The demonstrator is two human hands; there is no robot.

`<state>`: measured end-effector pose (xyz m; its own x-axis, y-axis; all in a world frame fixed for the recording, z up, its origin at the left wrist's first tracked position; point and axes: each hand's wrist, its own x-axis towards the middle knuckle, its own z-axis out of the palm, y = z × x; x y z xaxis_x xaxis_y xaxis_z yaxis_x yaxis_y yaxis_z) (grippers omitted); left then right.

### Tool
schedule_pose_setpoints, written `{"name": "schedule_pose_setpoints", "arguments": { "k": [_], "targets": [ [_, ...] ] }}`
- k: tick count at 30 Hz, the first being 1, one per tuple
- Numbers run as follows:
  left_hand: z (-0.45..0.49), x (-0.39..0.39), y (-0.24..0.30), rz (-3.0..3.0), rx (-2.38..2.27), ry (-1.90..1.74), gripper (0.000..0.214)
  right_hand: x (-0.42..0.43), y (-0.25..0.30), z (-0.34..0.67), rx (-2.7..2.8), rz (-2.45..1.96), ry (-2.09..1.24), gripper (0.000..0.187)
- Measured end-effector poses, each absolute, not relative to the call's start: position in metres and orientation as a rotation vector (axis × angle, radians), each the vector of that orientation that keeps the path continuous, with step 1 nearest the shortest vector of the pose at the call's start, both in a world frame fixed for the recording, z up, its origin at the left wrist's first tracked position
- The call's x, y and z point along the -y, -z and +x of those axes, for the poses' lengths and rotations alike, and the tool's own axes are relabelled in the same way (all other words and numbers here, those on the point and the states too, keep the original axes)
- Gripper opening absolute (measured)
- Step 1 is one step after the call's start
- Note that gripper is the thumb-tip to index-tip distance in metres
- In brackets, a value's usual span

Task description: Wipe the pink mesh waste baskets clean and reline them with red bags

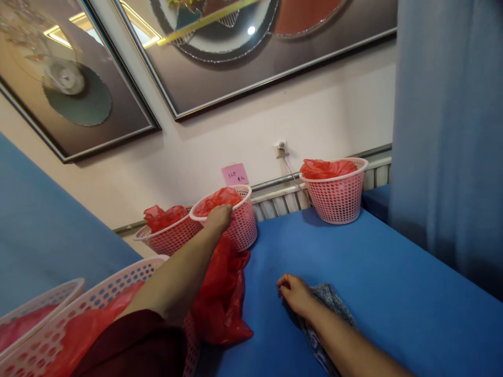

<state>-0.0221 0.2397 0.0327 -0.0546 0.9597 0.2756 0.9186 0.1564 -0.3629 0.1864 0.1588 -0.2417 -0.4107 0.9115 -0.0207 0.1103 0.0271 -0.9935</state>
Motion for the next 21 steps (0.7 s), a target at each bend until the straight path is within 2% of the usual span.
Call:
{"name": "schedule_pose_setpoints", "arguments": {
  "k": [8, 14, 21],
  "targets": [
    [-0.03, -0.253, -0.035, -1.632, 2.13, -0.108, 0.025, -0.154, 0.233, 0.188, 1.688, -1.084, -1.364, 0.023],
    [-0.018, -0.257, -0.035, -1.537, 2.179, 0.01, 0.022, -0.153, 0.226, 0.184, 1.725, -1.123, -1.305, 0.024],
    [0.094, -0.299, -0.026, -1.882, 1.823, 0.224, 0.031, -0.15, 0.225, 0.181, 1.747, -1.152, -1.288, 0.024]
  ]
}}
